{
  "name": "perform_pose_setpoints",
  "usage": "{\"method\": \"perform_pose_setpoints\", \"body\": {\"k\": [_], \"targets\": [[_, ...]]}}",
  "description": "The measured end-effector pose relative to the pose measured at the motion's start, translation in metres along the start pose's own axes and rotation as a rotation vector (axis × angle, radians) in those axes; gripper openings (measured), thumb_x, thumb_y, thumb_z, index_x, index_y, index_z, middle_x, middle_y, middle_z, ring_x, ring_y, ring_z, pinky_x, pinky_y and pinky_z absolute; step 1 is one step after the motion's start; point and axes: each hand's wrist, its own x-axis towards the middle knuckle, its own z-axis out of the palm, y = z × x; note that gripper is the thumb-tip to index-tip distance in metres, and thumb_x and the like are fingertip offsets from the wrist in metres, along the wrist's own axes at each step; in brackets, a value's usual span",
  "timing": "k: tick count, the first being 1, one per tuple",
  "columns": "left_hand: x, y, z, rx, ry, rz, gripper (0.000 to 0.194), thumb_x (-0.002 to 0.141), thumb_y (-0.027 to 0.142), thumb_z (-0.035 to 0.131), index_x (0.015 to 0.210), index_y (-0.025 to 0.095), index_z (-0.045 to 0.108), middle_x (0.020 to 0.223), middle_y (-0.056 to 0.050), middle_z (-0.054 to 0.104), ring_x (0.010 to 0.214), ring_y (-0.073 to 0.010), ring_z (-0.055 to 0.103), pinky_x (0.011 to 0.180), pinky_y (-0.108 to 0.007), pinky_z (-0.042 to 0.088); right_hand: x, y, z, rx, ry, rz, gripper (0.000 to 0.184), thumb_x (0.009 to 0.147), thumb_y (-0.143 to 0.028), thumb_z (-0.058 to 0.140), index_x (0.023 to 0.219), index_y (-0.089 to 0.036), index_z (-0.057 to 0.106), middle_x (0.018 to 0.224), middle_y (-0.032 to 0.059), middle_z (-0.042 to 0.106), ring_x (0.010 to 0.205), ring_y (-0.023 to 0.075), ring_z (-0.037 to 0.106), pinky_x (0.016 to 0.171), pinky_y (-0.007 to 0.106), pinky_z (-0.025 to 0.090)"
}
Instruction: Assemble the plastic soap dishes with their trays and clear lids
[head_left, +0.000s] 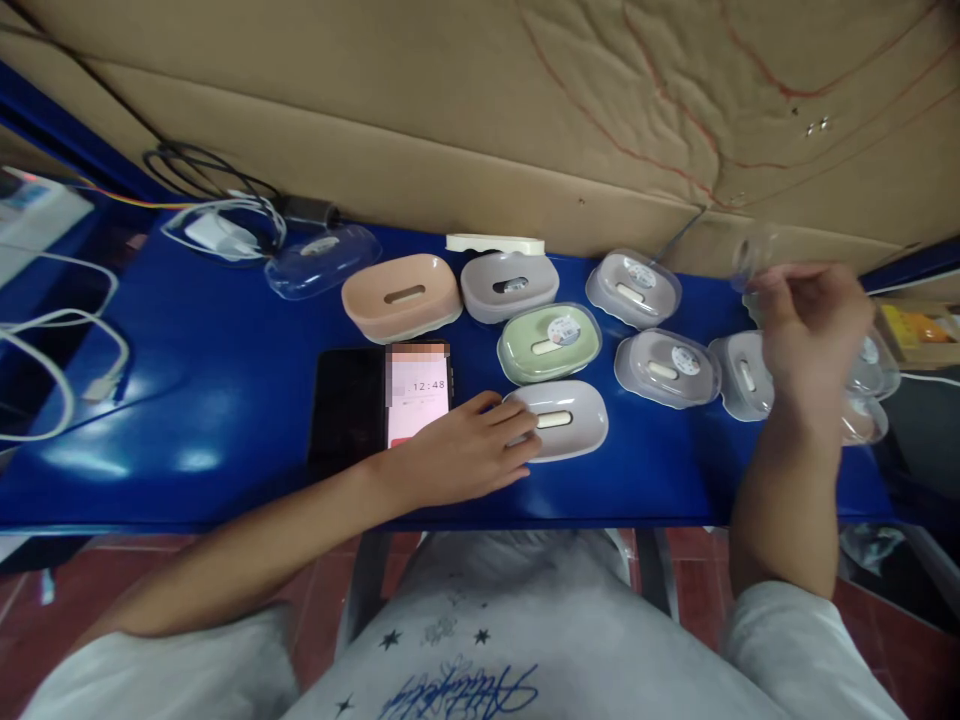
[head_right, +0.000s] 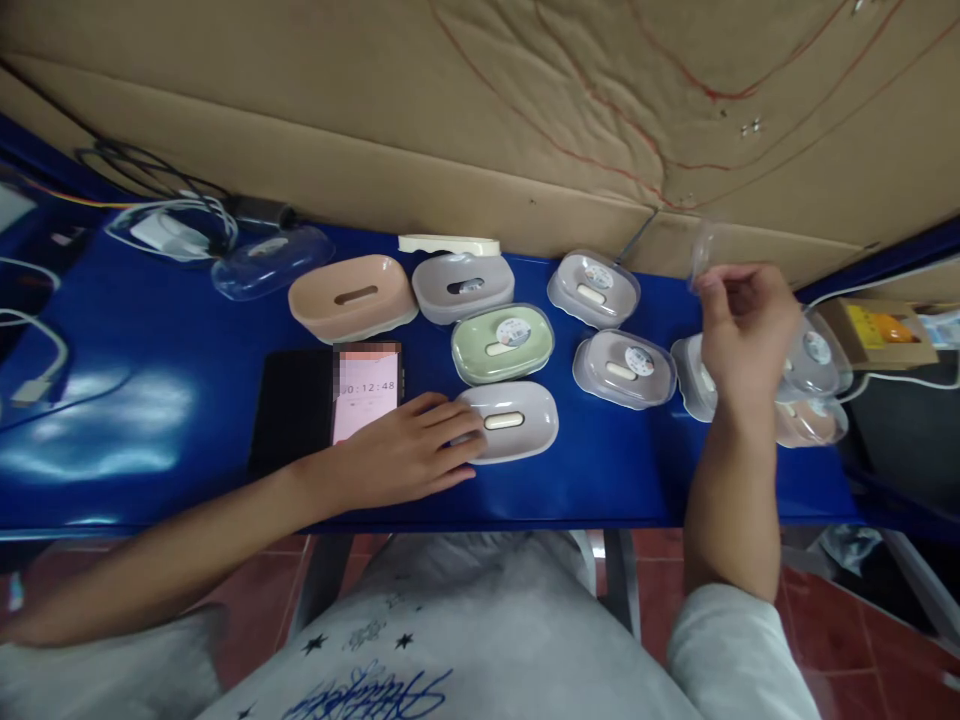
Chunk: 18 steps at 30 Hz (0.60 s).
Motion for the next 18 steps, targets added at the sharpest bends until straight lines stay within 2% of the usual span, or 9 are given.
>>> {"method": "perform_pose_setpoints", "body": {"k": [1, 2, 3, 6, 9, 11, 13, 15, 18], "targets": [[0.0, 0.0, -0.001, -0.024, 0.042, -0.006, 0.025, 0.108, 0.036, 0.068, 0.125, 0.018, 0.066, 0.131, -0.012, 0.072, 0.115, -0.0288, 0.069, 0.095, -0.044, 0.053, -0.007, -0.007, -0.005, 0.247, 0.042, -0.025, 0.021, 0.091, -0.04, 0.076, 0.101, -0.021, 0.072, 0.093, 0.0075, 0.079, 0.09, 0.0257, 0.079, 0.085, 0.043, 0.063], [-0.001, 0.0, -0.002, -0.046, 0.101, -0.02, 0.031, 0.108, 0.039, 0.069, 0.132, 0.02, 0.064, 0.135, -0.012, 0.071, 0.116, -0.029, 0.07, 0.097, -0.045, 0.054, -0.015, -0.015, -0.01, 0.45, 0.019, -0.034, 0.023, 0.089, -0.041, 0.081, 0.098, -0.023, 0.071, 0.09, 0.0053, 0.079, 0.088, 0.025, 0.079, 0.084, 0.043, 0.064], [-0.001, 0.0, -0.003, -0.067, 0.174, -0.038, 0.037, 0.108, 0.041, 0.07, 0.138, 0.021, 0.061, 0.138, -0.013, 0.069, 0.118, -0.0291, 0.07, 0.098, -0.046, 0.055, -0.024, -0.023, -0.014, 0.609, -0.055, -0.027, 0.023, 0.088, -0.041, 0.085, 0.096, -0.024, 0.072, 0.088, 0.0039, 0.078, 0.084, 0.0243, 0.079, 0.083, 0.044, 0.065], [-0.002, -0.001, -0.003, -0.123, 0.395, -0.105, 0.052, 0.104, 0.045, 0.076, 0.148, 0.026, 0.055, 0.153, -0.017, 0.06, 0.133, -0.0313, 0.066, 0.104, -0.048, 0.06, -0.05, -0.045, -0.024, 0.926, -0.415, 0.044, 0.019, 0.09, -0.039, 0.087, 0.093, -0.024, 0.074, 0.083, 0.0028, 0.079, 0.075, 0.0224, 0.079, 0.077, 0.041, 0.069], [0.0, -0.004, 0.003, -0.221, 0.564, -0.115, 0.068, 0.098, 0.052, 0.082, 0.154, 0.029, 0.051, 0.175, -0.019, 0.033, 0.155, -0.0374, 0.049, 0.114, -0.056, 0.06, -0.071, -0.061, -0.019, 1.175, -0.81, 0.118, 0.011, 0.098, -0.036, 0.081, 0.099, -0.025, 0.077, 0.088, 0.0024, 0.082, 0.081, 0.0213, 0.083, 0.075, 0.037, 0.07], [0.002, -0.007, 0.008, -0.297, 0.662, -0.115, 0.077, 0.094, 0.054, 0.085, 0.158, 0.03, 0.049, 0.18, -0.016, 0.022, 0.163, -0.0395, 0.039, 0.118, -0.059, 0.058, -0.082, -0.069, -0.008, 1.286, -1.043, 0.175, 0.008, 0.1, -0.033, 0.079, 0.103, -0.026, 0.078, 0.099, 0.0023, 0.083, 0.092, 0.0212, 0.084, 0.084, 0.037, 0.071], [0.003, -0.009, 0.011, -0.331, 0.743, -0.132, 0.081, 0.091, 0.052, 0.088, 0.158, 0.03, 0.049, 0.181, -0.014, 0.022, 0.166, -0.0391, 0.034, 0.121, -0.06, 0.056, -0.09, -0.075, 0.004, 1.345, -1.185, 0.236, 0.007, 0.1, -0.031, 0.079, 0.105, -0.026, 0.078, 0.105, 0.002, 0.083, 0.1, 0.0209, 0.084, 0.089, 0.037, 0.07], [0.002, -0.01, 0.012, -0.325, 0.772, -0.164, 0.078, 0.092, 0.049, 0.089, 0.157, 0.029, 0.051, 0.18, -0.014, 0.025, 0.165, -0.0381, 0.034, 0.124, -0.06, 0.053, -0.092, -0.077, 0.012, 1.377, -1.241, 0.274, 0.009, 0.1, -0.031, 0.079, 0.107, -0.026, 0.078, 0.104, 0.0017, 0.083, 0.099, 0.0194, 0.083, 0.088, 0.034, 0.068], [-0.001, -0.009, 0.008, -0.293, 0.727, -0.185, 0.067, 0.097, 0.046, 0.084, 0.153, 0.028, 0.053, 0.173, -0.016, 0.037, 0.159, -0.0358, 0.045, 0.121, -0.057, 0.056, -0.088, -0.074, 0.012, 1.334, -1.286, 0.277, 0.012, 0.102, -0.035, 0.077, 0.108, -0.024, 0.077, 0.101, 0.0031, 0.083, 0.095, 0.019, 0.083, 0.09, 0.034, 0.068]]}}
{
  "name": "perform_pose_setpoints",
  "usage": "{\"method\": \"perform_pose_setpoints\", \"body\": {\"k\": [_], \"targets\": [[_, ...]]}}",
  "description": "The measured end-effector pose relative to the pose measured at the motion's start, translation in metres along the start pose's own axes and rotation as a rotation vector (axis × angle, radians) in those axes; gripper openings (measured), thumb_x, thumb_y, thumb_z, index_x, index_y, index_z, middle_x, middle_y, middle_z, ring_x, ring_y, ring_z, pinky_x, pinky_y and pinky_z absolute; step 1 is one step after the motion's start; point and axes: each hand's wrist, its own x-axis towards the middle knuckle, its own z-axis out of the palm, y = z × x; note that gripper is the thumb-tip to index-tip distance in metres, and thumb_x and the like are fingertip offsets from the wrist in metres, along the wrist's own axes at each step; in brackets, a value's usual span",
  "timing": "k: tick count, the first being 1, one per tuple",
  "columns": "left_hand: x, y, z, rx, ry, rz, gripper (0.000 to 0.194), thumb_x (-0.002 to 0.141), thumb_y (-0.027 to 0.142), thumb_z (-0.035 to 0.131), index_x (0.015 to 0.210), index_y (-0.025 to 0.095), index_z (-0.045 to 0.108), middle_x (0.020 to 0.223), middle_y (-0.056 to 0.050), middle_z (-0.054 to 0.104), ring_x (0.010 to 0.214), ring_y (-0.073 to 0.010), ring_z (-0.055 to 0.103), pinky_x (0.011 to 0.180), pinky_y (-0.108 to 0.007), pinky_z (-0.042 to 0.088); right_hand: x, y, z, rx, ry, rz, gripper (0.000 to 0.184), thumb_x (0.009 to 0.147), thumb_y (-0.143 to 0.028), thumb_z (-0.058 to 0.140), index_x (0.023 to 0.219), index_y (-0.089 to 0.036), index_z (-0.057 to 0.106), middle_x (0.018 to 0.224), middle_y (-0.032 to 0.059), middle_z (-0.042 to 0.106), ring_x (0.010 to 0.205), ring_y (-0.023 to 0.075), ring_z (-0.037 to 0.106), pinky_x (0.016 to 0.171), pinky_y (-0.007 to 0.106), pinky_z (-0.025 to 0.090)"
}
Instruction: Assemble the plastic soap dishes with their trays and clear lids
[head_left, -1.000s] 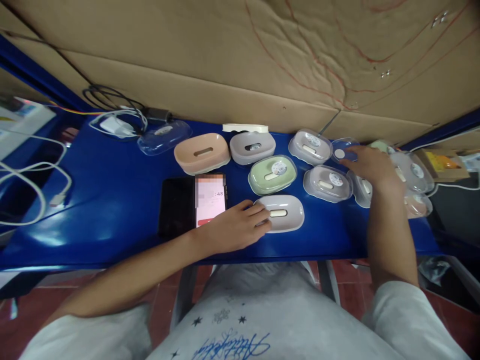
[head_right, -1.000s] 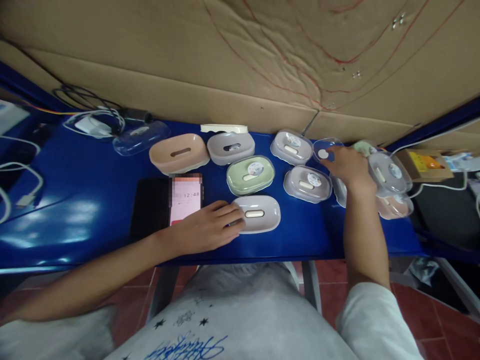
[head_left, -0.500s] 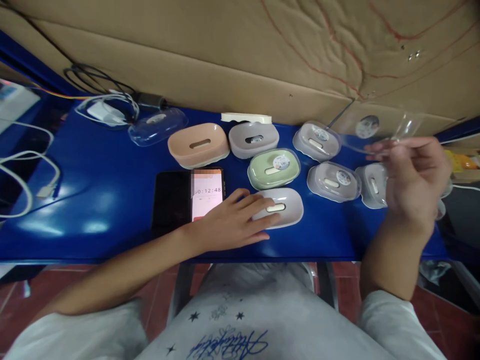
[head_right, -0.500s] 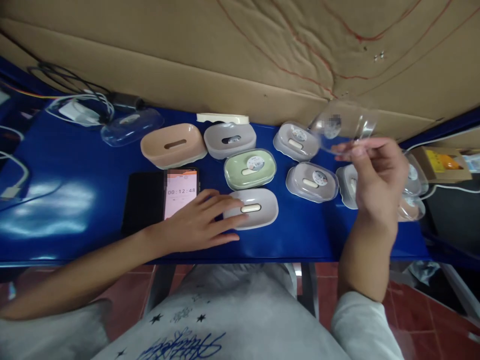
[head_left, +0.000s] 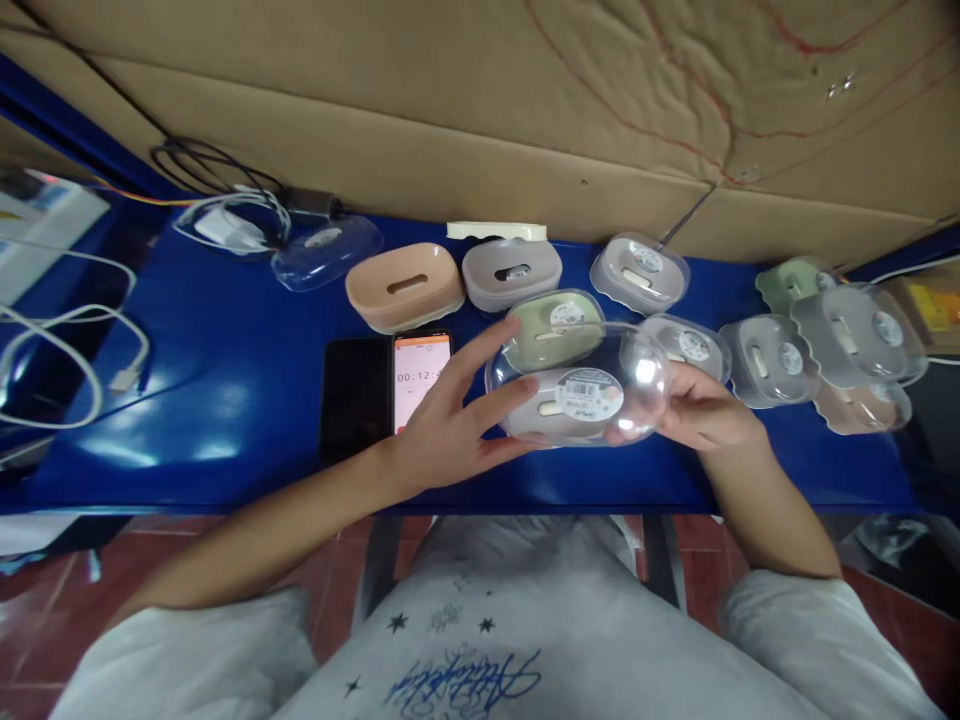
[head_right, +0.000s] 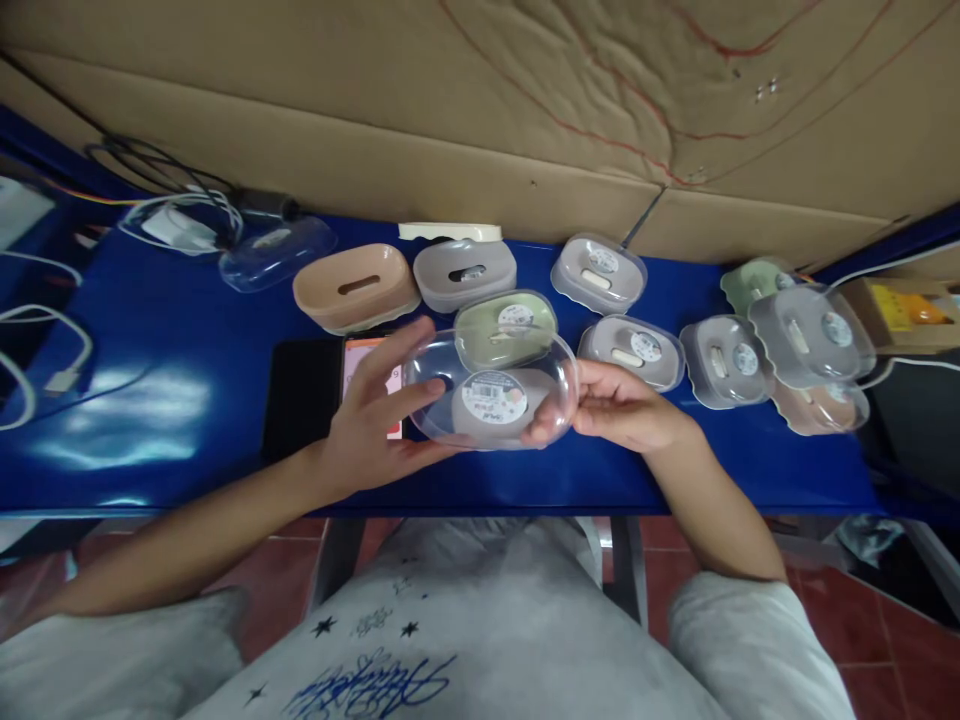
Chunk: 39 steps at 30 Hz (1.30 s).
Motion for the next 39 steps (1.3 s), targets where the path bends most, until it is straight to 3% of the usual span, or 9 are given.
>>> {"method": "perform_pose_setpoints", "body": {"k": [3, 6, 8, 13, 16, 21, 31, 36, 39], "targets": [[-0.001, 0.006, -0.002, 0.057, -0.039, -0.015, 0.06, 0.096, 0.053, 0.084, 0.143, 0.027, 0.056, 0.16, -0.017, 0.05, 0.148, -0.0339, 0.056, 0.116, -0.055, 0.056, -0.01, -0.014, -0.009, -0.252, 0.027, 0.066, 0.031, 0.101, -0.037, 0.078, 0.13, -0.028, 0.07, 0.114, 0.0059, 0.082, 0.104, 0.0216, 0.081, 0.094, 0.037, 0.067], [-0.004, 0.013, 0.0, 0.129, -0.144, -0.045, 0.059, 0.092, 0.063, 0.083, 0.133, 0.027, 0.059, 0.152, -0.017, 0.055, 0.139, -0.0345, 0.059, 0.12, -0.061, 0.046, -0.023, -0.024, -0.016, -0.651, 0.069, 0.079, 0.09, 0.092, -0.04, 0.088, 0.167, -0.039, 0.038, 0.153, 0.0103, 0.066, 0.124, 0.026, 0.075, 0.102, 0.042, 0.065], [-0.007, 0.017, 0.004, 0.173, -0.238, -0.061, 0.058, 0.092, 0.065, 0.081, 0.131, 0.027, 0.061, 0.149, -0.017, 0.058, 0.136, -0.0347, 0.059, 0.122, -0.063, 0.04, -0.027, -0.023, -0.016, -0.881, 0.052, 0.071, 0.11, 0.088, -0.044, 0.092, 0.174, -0.044, 0.023, 0.17, 0.0103, 0.049, 0.137, 0.0306, 0.067, 0.112, 0.048, 0.061], [-0.015, 0.016, 0.012, 0.26, -0.412, -0.141, 0.062, 0.095, 0.068, 0.075, 0.138, 0.026, 0.059, 0.145, -0.019, 0.06, 0.134, -0.036, 0.057, 0.118, -0.062, 0.04, -0.021, -0.007, -0.006, -1.198, 0.005, 0.071, 0.082, 0.099, -0.048, 0.079, 0.17, -0.047, 0.038, 0.18, 0.0023, 0.035, 0.162, 0.0357, 0.042, 0.132, 0.059, 0.042], [-0.018, 0.011, 0.015, 0.279, -0.458, -0.171, 0.067, 0.094, 0.072, 0.075, 0.138, 0.024, 0.059, 0.147, -0.02, 0.058, 0.133, -0.0381, 0.057, 0.115, -0.061, 0.042, -0.016, -0.001, -0.005, -1.241, 0.013, 0.064, 0.069, 0.104, -0.045, 0.072, 0.167, -0.047, 0.044, 0.179, 0.001, 0.036, 0.161, 0.0335, 0.045, 0.132, 0.057, 0.042], [-0.018, 0.009, 0.014, 0.292, -0.505, -0.153, 0.067, 0.094, 0.07, 0.076, 0.137, 0.022, 0.059, 0.151, -0.022, 0.055, 0.132, -0.0398, 0.057, 0.111, -0.06, 0.046, -0.018, 0.0, -0.009, -1.207, -0.014, 0.084, 0.065, 0.104, -0.045, 0.072, 0.165, -0.044, 0.049, 0.179, 0.0017, 0.038, 0.161, 0.0317, 0.045, 0.132, 0.054, 0.044], [-0.015, 0.012, 0.014, 0.23, -0.51, -0.148, 0.058, 0.099, 0.055, 0.077, 0.137, 0.018, 0.055, 0.149, -0.024, 0.051, 0.131, -0.0415, 0.06, 0.104, -0.059, 0.055, -0.019, 0.004, -0.011, -1.197, -0.003, 0.089, 0.063, 0.105, -0.044, 0.07, 0.164, -0.041, 0.049, 0.179, 0.0048, 0.037, 0.161, 0.0314, 0.045, 0.131, 0.054, 0.044], [-0.014, 0.012, 0.012, 0.217, -0.526, -0.171, 0.059, 0.097, 0.052, 0.079, 0.139, 0.02, 0.053, 0.15, -0.023, 0.051, 0.132, -0.0422, 0.06, 0.103, -0.059, 0.056, -0.012, 0.017, -0.009, -1.241, -0.022, 0.119, 0.089, 0.094, -0.036, 0.083, 0.17, -0.041, 0.037, 0.181, 0.0083, 0.031, 0.158, 0.0363, 0.048, 0.126, 0.056, 0.05], [-0.013, 0.012, 0.011, 0.209, -0.525, -0.194, 0.062, 0.093, 0.05, 0.084, 0.139, 0.021, 0.054, 0.146, -0.021, 0.053, 0.13, -0.0413, 0.061, 0.103, -0.057, 0.056, -0.008, 0.024, -0.007, -1.277, 0.004, 0.105, 0.093, 0.09, -0.028, 0.085, 0.169, -0.041, 0.039, 0.177, 0.0085, 0.036, 0.153, 0.0355, 0.053, 0.124, 0.055, 0.053]]}}
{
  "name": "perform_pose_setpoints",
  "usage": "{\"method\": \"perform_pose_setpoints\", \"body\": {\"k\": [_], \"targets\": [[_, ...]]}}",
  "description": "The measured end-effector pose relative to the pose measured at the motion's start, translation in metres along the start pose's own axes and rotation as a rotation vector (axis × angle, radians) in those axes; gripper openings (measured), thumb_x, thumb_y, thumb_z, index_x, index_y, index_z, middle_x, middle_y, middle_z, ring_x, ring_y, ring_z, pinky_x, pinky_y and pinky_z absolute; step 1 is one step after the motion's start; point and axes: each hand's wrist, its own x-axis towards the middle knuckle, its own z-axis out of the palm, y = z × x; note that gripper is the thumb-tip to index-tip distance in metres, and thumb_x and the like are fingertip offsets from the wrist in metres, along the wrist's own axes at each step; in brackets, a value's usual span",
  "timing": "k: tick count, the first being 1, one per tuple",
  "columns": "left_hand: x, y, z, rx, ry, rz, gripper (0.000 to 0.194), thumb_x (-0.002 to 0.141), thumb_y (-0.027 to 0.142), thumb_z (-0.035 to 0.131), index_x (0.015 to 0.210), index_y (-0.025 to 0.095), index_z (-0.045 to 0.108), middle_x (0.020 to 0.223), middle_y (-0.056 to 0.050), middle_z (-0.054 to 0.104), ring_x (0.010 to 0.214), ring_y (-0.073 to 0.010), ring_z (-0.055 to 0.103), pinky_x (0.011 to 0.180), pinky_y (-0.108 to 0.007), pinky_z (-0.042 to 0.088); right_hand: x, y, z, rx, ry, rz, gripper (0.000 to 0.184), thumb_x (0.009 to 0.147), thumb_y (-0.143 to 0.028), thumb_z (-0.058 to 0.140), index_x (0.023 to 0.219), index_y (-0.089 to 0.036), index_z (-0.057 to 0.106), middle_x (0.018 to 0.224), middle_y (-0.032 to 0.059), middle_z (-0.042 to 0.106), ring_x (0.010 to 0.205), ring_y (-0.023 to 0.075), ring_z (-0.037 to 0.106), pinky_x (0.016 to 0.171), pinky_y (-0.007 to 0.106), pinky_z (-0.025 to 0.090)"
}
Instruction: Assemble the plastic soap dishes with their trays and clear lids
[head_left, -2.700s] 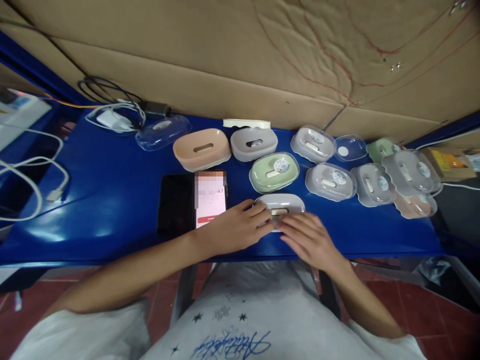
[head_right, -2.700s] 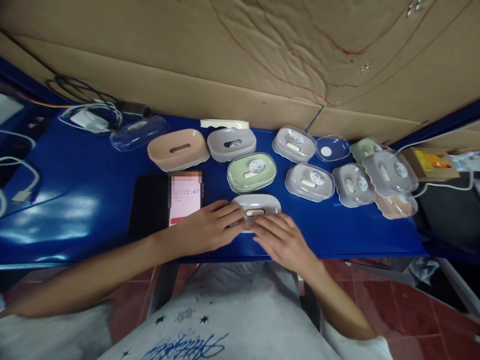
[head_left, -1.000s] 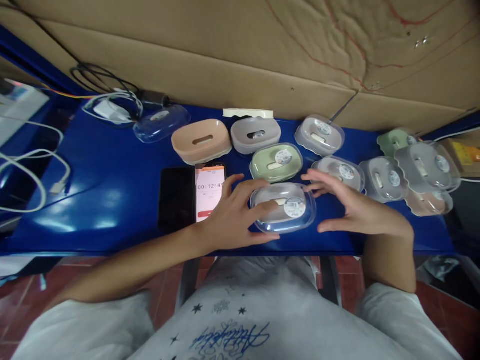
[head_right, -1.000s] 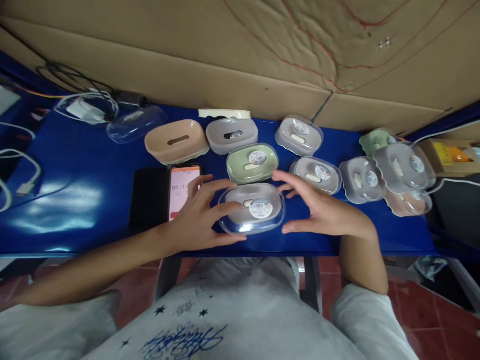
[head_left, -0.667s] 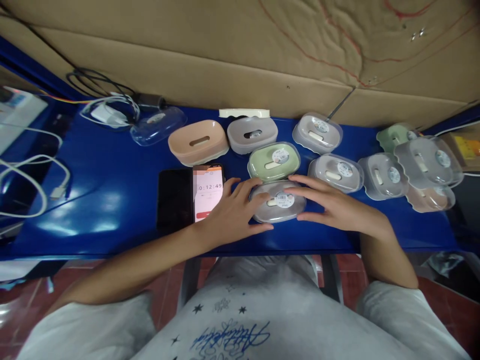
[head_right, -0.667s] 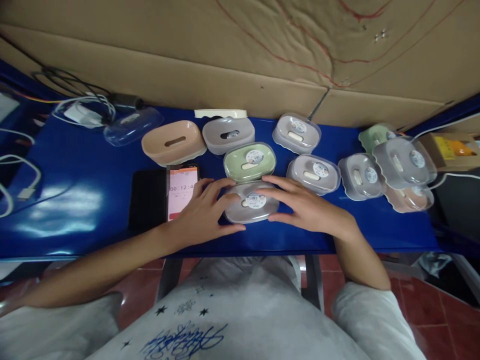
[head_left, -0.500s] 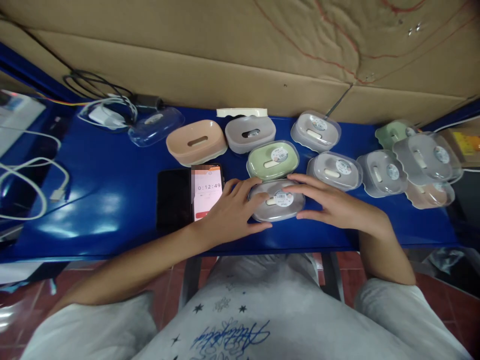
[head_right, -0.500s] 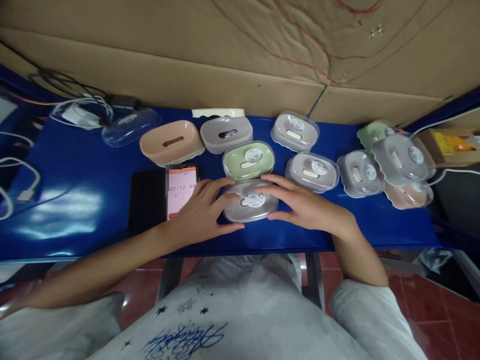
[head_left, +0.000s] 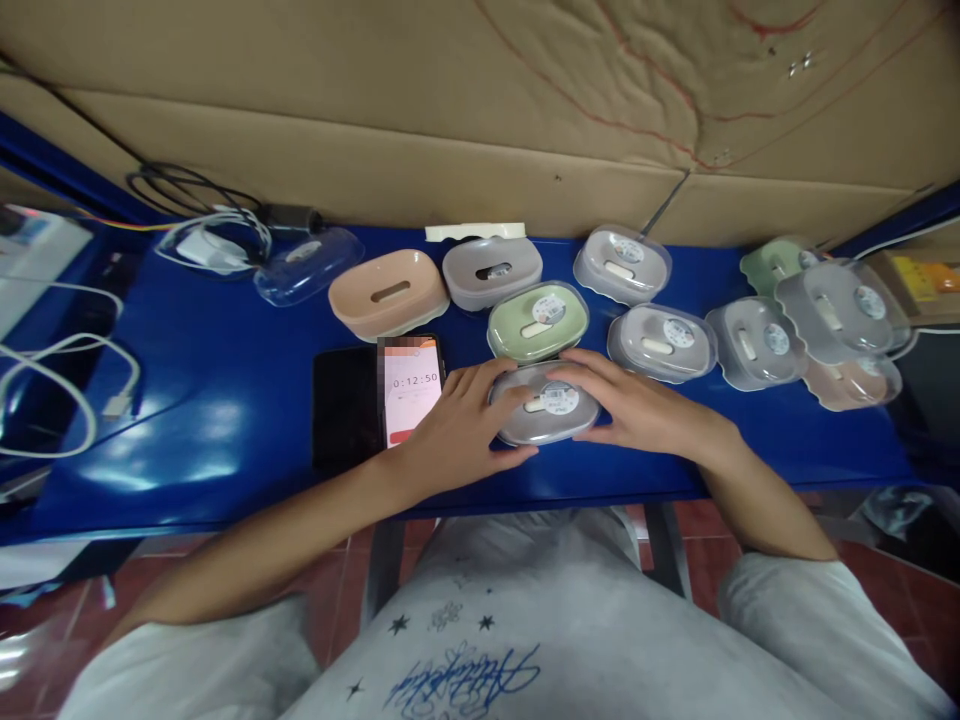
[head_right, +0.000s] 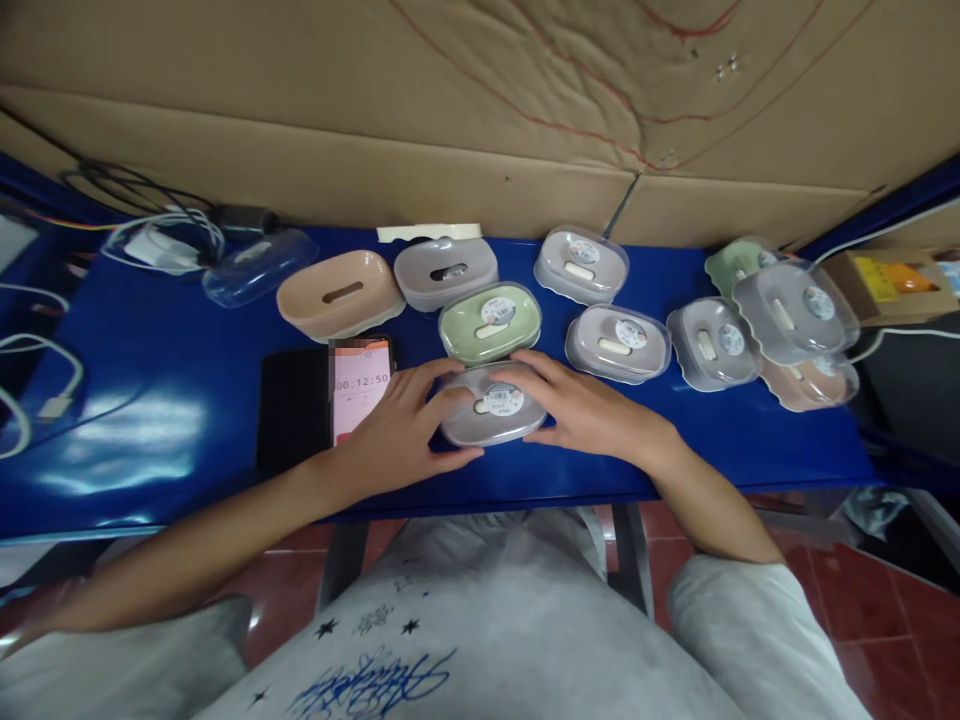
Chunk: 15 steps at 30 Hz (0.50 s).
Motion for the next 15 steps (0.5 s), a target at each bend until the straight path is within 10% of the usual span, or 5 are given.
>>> {"method": "perform_pose_setpoints", "body": {"k": [7, 15], "targets": [[0.002, 0.0, -0.008, -0.076, 0.171, 0.059, 0.082, 0.094, 0.066, 0.08, 0.157, 0.029, 0.042, 0.161, -0.022, 0.046, 0.14, -0.0385, 0.058, 0.113, -0.056, 0.051, -0.017, -0.006, -0.038, 0.034, 0.078, 0.012, 0.081, 0.086, -0.043, 0.09, 0.158, -0.044, 0.054, 0.163, 0.0037, 0.055, 0.147, 0.035, 0.058, 0.124, 0.056, 0.051], [0.005, -0.008, -0.005, 0.137, 0.091, -0.012, 0.057, 0.108, 0.043, 0.066, 0.158, 0.023, 0.047, 0.166, -0.026, 0.045, 0.146, -0.0439, 0.054, 0.117, -0.066, 0.043, -0.046, 0.048, -0.084, -0.303, 0.92, 0.344, 0.1, 0.075, -0.061, 0.093, 0.157, -0.024, 0.05, 0.158, 0.0165, 0.056, 0.143, 0.0356, 0.056, 0.114, 0.052, 0.052]]}}
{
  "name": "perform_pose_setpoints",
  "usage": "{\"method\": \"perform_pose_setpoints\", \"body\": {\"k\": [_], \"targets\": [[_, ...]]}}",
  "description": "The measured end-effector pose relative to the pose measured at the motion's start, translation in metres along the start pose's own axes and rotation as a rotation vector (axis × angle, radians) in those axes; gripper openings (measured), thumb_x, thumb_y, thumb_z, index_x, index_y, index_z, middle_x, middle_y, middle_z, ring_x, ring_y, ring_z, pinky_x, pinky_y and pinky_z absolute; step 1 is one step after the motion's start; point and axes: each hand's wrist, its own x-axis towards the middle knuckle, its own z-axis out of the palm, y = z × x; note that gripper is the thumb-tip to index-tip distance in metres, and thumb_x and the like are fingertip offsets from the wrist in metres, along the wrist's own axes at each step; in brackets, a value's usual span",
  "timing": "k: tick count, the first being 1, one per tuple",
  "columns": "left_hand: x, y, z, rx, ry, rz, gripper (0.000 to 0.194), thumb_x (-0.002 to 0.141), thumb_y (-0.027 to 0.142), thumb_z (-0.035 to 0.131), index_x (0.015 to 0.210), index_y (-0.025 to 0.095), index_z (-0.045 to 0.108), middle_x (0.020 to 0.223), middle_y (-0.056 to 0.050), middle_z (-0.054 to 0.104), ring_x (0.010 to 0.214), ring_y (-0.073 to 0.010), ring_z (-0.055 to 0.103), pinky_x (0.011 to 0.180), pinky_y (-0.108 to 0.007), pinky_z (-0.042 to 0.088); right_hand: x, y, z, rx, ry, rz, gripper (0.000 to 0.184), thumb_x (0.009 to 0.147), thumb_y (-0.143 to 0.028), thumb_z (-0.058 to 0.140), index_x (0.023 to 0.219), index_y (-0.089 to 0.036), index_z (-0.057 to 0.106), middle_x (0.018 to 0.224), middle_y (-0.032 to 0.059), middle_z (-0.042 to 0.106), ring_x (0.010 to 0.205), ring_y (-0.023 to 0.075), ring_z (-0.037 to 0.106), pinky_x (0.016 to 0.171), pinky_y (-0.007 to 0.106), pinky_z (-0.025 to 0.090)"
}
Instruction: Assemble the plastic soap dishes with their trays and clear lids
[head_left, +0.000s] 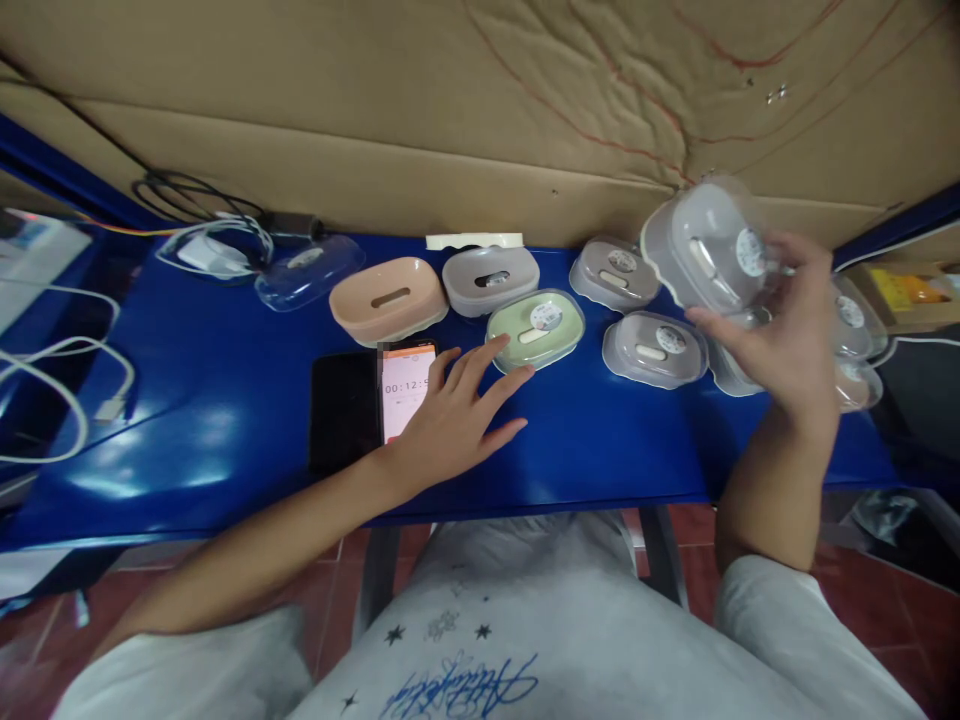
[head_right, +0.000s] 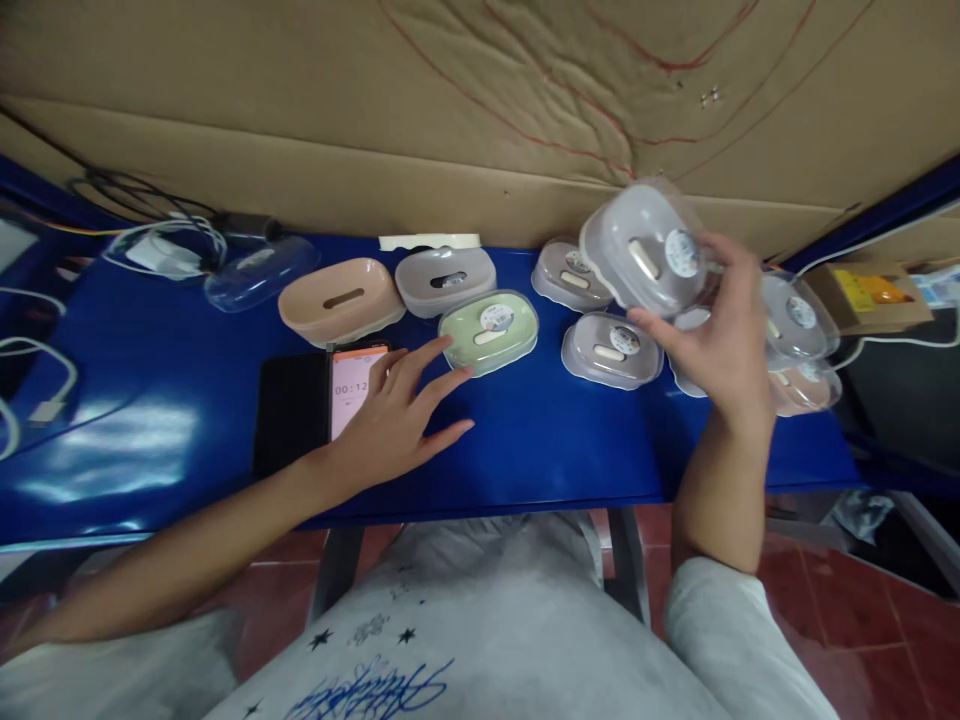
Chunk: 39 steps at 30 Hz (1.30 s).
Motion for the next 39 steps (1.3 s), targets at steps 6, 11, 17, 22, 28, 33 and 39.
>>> {"method": "perform_pose_setpoints", "body": {"k": [6, 11, 17, 22, 28, 33, 39], "targets": [[0.001, -0.002, 0.001, 0.065, -0.067, -0.023, 0.051, 0.109, 0.04, 0.062, 0.156, 0.023, 0.052, 0.163, -0.022, 0.053, 0.143, -0.0418, 0.056, 0.124, -0.069, 0.033, 0.009, 0.025, 0.017, -0.324, 0.006, 0.266, 0.1, 0.071, -0.035, 0.099, 0.158, -0.016, 0.052, 0.155, 0.0238, 0.056, 0.146, 0.0371, 0.053, 0.124, 0.05, 0.042], [0.002, -0.002, -0.001, 0.058, -0.013, -0.05, 0.049, 0.107, 0.04, 0.063, 0.153, 0.024, 0.057, 0.148, -0.019, 0.063, 0.132, -0.0387, 0.062, 0.122, -0.066, 0.034, 0.011, 0.027, 0.031, -0.335, -0.115, 0.329, 0.098, 0.077, -0.037, 0.095, 0.163, -0.023, 0.049, 0.159, 0.0223, 0.052, 0.144, 0.0375, 0.056, 0.123, 0.05, 0.043], [0.004, -0.006, -0.002, 0.062, 0.015, -0.064, 0.04, 0.107, 0.038, 0.063, 0.141, 0.019, 0.065, 0.144, -0.023, 0.061, 0.132, -0.0421, 0.06, 0.114, -0.067, 0.045, 0.012, 0.031, 0.039, -0.329, -0.204, 0.268, 0.087, 0.088, -0.045, 0.085, 0.164, -0.022, 0.049, 0.161, 0.0224, 0.053, 0.144, 0.0379, 0.057, 0.121, 0.049, 0.044], [0.005, -0.016, -0.001, -0.044, -0.046, 0.0, 0.044, 0.11, 0.038, 0.06, 0.15, 0.02, 0.059, 0.157, -0.024, 0.053, 0.145, -0.0422, 0.053, 0.114, -0.063, 0.05, 0.012, 0.037, 0.039, -0.321, -0.303, 0.249, 0.075, 0.1, -0.05, 0.07, 0.164, -0.017, 0.05, 0.168, 0.0231, 0.05, 0.155, 0.0376, 0.049, 0.127, 0.054, 0.038], [0.011, -0.028, -0.006, -0.148, -0.093, 0.021, 0.055, 0.115, 0.039, 0.048, 0.167, 0.02, 0.041, 0.176, -0.023, 0.034, 0.163, -0.0368, 0.038, 0.13, -0.061, 0.038, 0.007, 0.004, 0.042, -0.267, -0.078, 0.032, 0.053, 0.11, -0.051, 0.05, 0.15, -0.017, 0.064, 0.159, 0.0191, 0.061, 0.151, 0.0326, 0.055, 0.126, 0.053, 0.04], [0.018, -0.043, -0.011, 0.027, -0.074, -0.176, 0.058, 0.115, 0.041, 0.043, 0.168, 0.016, 0.042, 0.178, -0.022, 0.034, 0.167, -0.0403, 0.031, 0.133, -0.066, 0.026, -0.026, -0.062, 0.068, -0.049, -0.283, -0.513, 0.053, 0.11, -0.046, 0.06, 0.158, -0.024, 0.056, 0.162, 0.0152, 0.06, 0.151, 0.0327, 0.055, 0.129, 0.056, 0.035], [0.019, -0.046, -0.011, 0.172, -0.073, -0.249, 0.053, 0.112, 0.035, 0.05, 0.161, 0.016, 0.052, 0.146, -0.02, 0.067, 0.143, -0.0404, 0.058, 0.129, -0.067, 0.026, -0.052, -0.09, 0.098, -0.037, -0.353, -0.735, 0.032, 0.11, -0.025, 0.061, 0.141, -0.025, 0.069, 0.15, 0.0096, 0.071, 0.141, 0.0284, 0.065, 0.121, 0.05, 0.043]]}}
